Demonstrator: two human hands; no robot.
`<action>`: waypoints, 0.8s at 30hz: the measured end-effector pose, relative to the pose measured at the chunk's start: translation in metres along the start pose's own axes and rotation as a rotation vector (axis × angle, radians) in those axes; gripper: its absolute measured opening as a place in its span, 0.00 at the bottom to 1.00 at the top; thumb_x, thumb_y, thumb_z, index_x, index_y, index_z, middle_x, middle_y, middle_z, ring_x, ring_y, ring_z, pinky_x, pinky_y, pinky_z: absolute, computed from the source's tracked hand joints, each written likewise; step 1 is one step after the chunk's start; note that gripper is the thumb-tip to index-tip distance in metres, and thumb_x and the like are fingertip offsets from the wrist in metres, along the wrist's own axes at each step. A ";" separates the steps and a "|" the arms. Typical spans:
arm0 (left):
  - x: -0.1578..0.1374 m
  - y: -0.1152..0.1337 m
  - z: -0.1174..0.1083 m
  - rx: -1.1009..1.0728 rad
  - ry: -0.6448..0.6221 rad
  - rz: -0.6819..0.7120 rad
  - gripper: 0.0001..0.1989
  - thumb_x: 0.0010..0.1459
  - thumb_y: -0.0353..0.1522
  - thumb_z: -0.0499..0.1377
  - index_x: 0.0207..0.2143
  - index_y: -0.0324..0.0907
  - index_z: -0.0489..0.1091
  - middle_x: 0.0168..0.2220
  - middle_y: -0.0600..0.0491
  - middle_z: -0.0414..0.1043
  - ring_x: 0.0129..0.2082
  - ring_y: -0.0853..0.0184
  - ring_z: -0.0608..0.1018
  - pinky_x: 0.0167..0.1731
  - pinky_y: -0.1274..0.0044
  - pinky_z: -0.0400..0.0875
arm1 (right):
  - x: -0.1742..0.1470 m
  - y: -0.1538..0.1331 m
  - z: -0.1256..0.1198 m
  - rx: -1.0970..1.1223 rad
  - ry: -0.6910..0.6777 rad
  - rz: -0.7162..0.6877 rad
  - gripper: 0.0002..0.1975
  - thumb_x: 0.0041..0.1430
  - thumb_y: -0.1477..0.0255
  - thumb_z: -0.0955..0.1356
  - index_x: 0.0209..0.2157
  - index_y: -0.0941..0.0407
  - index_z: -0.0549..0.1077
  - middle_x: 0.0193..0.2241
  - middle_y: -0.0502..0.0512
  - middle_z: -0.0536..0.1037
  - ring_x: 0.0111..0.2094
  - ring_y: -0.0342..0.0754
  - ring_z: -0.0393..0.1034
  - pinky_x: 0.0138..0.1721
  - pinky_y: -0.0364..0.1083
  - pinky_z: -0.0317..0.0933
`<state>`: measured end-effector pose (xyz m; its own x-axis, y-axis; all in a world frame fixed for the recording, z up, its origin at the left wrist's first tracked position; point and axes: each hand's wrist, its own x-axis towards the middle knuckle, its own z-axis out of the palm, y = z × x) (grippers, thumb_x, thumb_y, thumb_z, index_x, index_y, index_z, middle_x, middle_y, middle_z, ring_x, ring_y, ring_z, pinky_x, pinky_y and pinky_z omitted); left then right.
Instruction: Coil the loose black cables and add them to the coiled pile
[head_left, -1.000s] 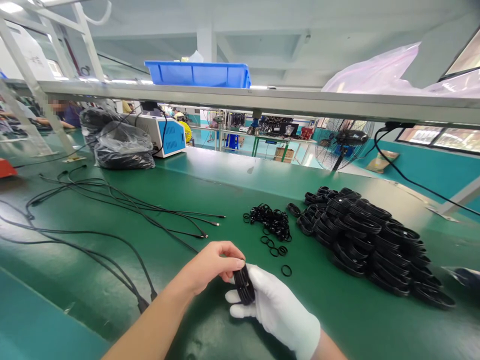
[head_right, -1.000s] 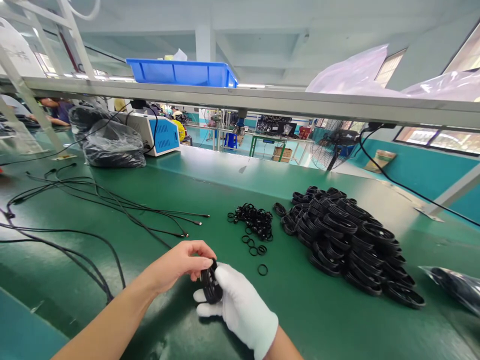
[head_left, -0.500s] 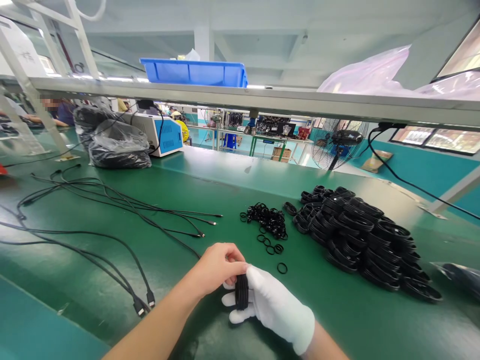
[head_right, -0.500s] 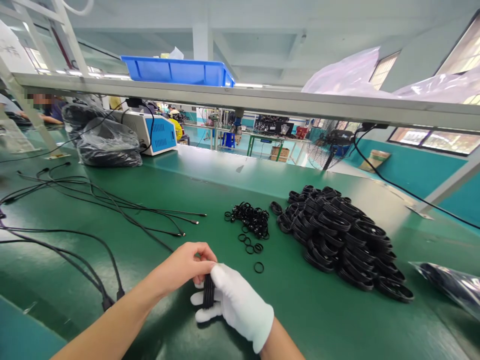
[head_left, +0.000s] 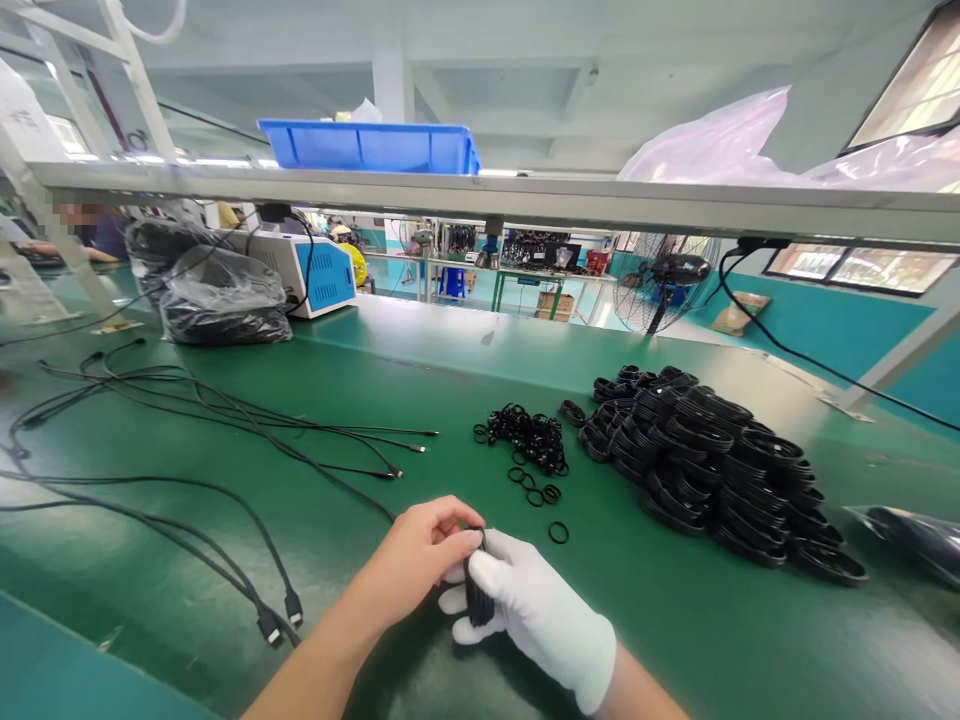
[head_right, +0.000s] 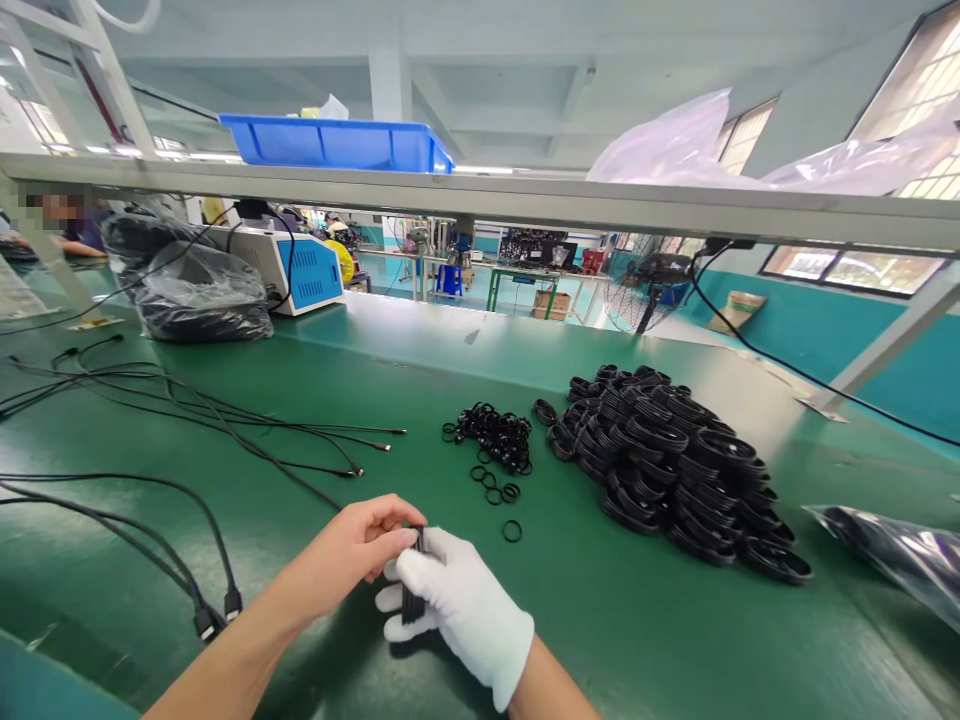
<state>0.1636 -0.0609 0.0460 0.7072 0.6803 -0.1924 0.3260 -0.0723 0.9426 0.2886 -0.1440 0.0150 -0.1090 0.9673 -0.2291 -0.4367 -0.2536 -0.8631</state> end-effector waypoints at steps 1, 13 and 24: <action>0.000 0.000 0.000 -0.020 -0.010 -0.016 0.11 0.53 0.36 0.56 0.36 0.39 0.70 0.24 0.59 0.61 0.22 0.73 0.64 0.21 0.81 0.59 | 0.000 0.001 -0.001 0.048 -0.016 0.013 0.25 0.51 0.54 0.67 0.42 0.61 0.67 0.38 0.60 0.69 0.35 0.49 0.69 0.32 0.49 0.65; -0.009 -0.005 0.001 -0.162 0.129 -0.039 0.14 0.55 0.41 0.52 0.29 0.39 0.65 0.23 0.58 0.63 0.19 0.75 0.61 0.20 0.81 0.56 | -0.004 -0.005 -0.002 0.070 -0.026 -0.017 0.23 0.40 0.71 0.74 0.40 0.57 0.65 0.38 0.53 0.68 0.36 0.45 0.67 0.33 0.43 0.62; -0.013 -0.009 0.012 -0.152 0.103 -0.066 0.11 0.53 0.38 0.53 0.23 0.40 0.62 0.19 0.60 0.59 0.18 0.74 0.59 0.19 0.81 0.53 | -0.004 -0.005 -0.004 0.105 -0.097 0.032 0.22 0.40 0.72 0.74 0.38 0.59 0.66 0.36 0.54 0.71 0.36 0.47 0.69 0.35 0.47 0.63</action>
<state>0.1593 -0.0776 0.0366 0.6169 0.7517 -0.2332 0.2653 0.0803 0.9608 0.2947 -0.1470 0.0191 -0.2078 0.9560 -0.2070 -0.5219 -0.2873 -0.8032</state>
